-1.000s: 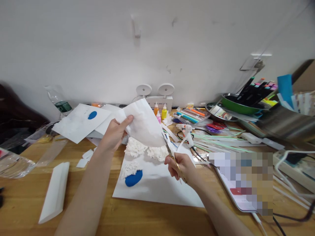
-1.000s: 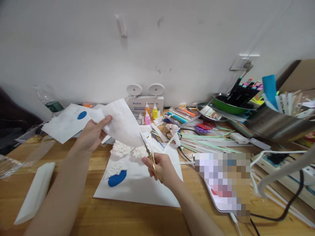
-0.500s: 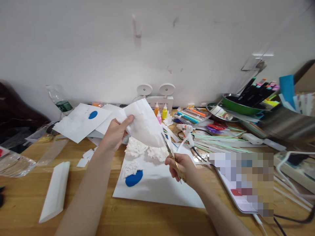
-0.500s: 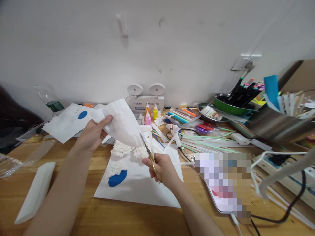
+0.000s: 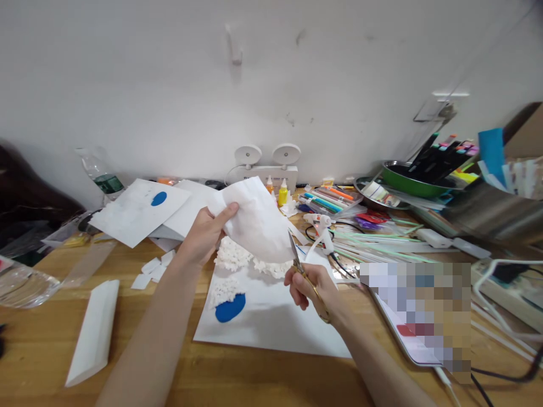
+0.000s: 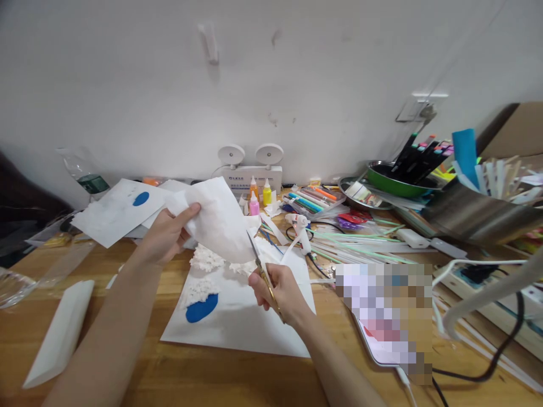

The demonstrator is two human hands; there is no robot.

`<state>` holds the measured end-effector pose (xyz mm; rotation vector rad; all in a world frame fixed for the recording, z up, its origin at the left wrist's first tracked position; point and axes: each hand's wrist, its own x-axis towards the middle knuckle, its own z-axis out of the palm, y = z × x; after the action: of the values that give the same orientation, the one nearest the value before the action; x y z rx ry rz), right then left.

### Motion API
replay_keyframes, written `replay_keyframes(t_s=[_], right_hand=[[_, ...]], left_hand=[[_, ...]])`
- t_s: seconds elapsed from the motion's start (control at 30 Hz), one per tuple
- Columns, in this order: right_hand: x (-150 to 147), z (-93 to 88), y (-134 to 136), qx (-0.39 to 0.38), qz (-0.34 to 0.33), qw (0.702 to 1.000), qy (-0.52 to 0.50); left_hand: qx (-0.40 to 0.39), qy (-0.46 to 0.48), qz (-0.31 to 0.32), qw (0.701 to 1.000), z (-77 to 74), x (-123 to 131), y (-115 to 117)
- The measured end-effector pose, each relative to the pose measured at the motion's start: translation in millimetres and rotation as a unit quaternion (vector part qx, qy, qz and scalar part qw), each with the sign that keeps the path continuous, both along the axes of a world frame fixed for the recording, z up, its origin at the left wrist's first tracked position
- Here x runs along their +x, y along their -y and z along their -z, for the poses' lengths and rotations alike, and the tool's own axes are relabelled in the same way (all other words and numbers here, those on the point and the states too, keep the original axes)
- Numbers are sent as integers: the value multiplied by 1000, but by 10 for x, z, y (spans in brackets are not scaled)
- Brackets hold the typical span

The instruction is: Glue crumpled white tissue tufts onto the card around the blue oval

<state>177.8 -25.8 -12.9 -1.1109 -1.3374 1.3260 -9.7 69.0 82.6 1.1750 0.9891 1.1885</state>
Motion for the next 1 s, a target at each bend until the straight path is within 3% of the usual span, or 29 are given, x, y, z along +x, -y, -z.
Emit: replay_keyframes(t_s=[0.43, 0.73, 1.0], right_hand=[[4, 5, -20, -18, 9, 1000, -10], [18, -31, -22, -4, 28, 998, 53], [14, -35, -23, -12, 31, 998, 47]], left_hand=[[1, -29, 47, 998, 21, 76, 52], [2, -29, 38, 999, 14, 78, 61], [11, -26, 42, 999, 24, 76, 58]])
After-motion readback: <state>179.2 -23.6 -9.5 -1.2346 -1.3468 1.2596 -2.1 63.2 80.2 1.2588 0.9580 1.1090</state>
